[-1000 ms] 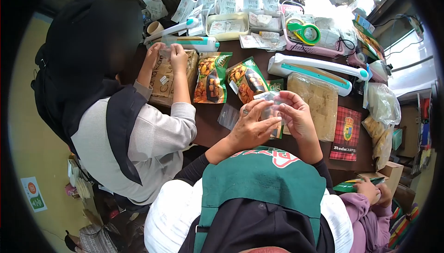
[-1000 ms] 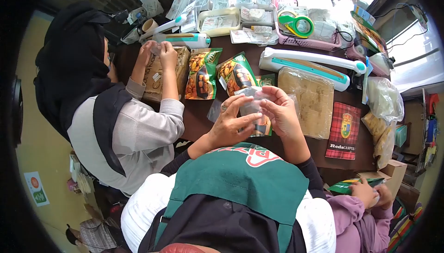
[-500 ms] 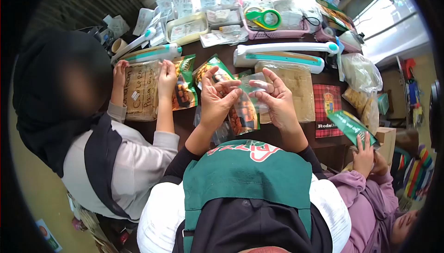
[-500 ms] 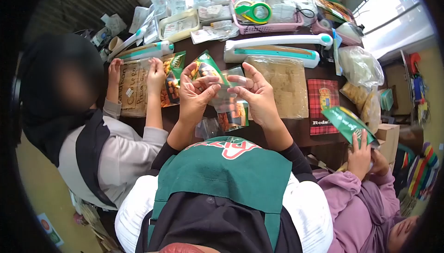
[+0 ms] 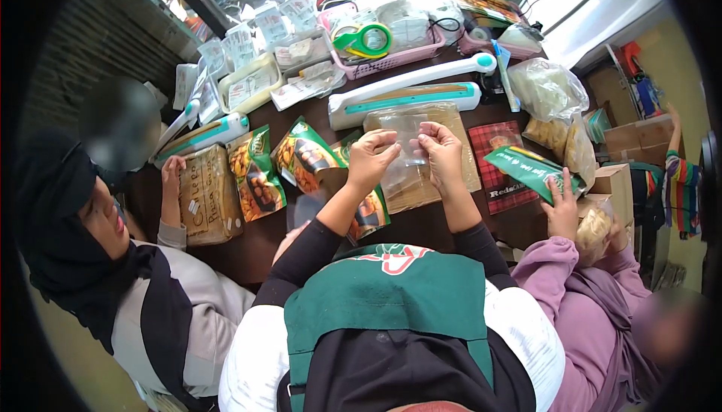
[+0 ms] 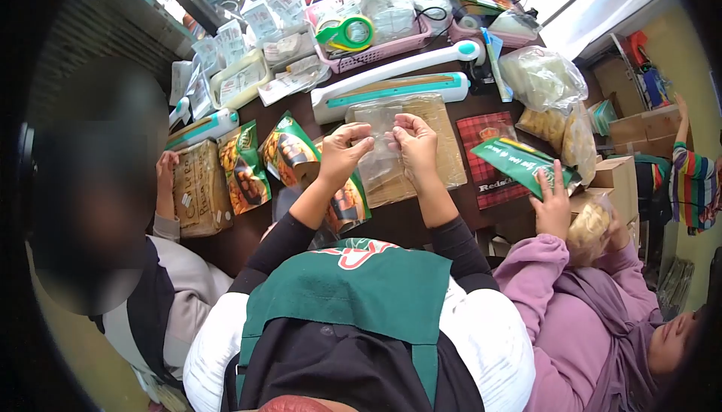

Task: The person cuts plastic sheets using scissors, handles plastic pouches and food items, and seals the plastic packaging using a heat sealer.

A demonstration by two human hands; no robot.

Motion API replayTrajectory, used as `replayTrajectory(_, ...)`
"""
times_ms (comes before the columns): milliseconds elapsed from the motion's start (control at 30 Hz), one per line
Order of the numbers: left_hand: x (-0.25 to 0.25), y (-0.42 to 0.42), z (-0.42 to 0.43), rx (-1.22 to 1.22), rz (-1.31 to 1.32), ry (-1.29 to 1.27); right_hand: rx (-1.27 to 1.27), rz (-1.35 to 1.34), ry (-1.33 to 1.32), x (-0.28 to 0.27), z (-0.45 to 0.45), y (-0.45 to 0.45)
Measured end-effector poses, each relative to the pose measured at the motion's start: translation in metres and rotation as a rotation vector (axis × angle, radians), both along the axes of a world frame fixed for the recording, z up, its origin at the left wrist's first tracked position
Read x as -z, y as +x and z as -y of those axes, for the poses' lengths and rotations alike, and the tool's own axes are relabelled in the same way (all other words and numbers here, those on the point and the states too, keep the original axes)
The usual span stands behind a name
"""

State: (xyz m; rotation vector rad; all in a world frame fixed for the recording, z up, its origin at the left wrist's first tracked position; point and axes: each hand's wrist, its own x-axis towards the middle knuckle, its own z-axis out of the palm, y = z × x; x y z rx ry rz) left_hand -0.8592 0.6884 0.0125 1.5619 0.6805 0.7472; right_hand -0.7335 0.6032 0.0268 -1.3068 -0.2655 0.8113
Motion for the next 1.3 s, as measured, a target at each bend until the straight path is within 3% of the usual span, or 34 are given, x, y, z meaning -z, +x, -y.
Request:
replayTrajectory(167, 0.047, 0.063, -0.024, -0.024, -0.211, 0.332, 0.057, 0.174, -0.171, 0.061, -0.025, 0.061)
replayTrajectory(367, 0.083, 0.096, -0.044, -0.156, -0.386, 0.306, 0.038, 0.695, -0.370, 0.122, -0.060, 0.098)
replayTrajectory(467, 0.086, 0.099, -0.046, -0.177, -0.454, 0.443, 0.008, 0.944, -0.584, 0.090, -0.065, 0.086)
replayTrajectory(533, 0.085, 0.100, -0.043, -0.224, -0.465, 0.630, 0.016, 0.937, -0.611, 0.087, -0.068, 0.085)
replayTrajectory(633, 0.071, 0.102, -0.032, -0.291, -0.599, 0.697, 0.050, 0.974, -0.631, 0.084, -0.070, 0.082)
replayTrajectory(733, 0.076, 0.105, -0.027, -0.155, -0.663, 0.751, 0.045, 0.999, -0.653, 0.086, -0.069, 0.080)
replayTrajectory(867, 0.080, 0.105, -0.017, -0.187, -0.688, 1.053, 0.005, 0.933, -0.645, 0.087, -0.069, 0.080)
replayTrajectory(1000, 0.084, 0.105, -0.017, -0.141, -0.723, 0.976, -0.008, 0.934, -0.669, 0.078, -0.069, 0.079)
replayTrajectory(1100, 0.084, 0.104, -0.016, -0.132, -0.744, 0.976, 0.137, 1.124, -0.539, 0.075, -0.068, 0.081)
replayTrajectory(1167, 0.079, 0.104, -0.014, -0.125, -0.722, 0.931, 0.299, 1.271, -0.281, 0.059, -0.070, 0.090)
replayTrajectory(1200, 0.077, 0.103, -0.013, -0.121, -0.712, 0.906, 0.377, 1.337, -0.149, 0.041, -0.070, 0.095)
replayTrajectory(1300, 0.079, 0.103, -0.014, -0.142, -0.682, 0.930, 0.467, 1.551, -0.107, -0.012, -0.070, 0.130)
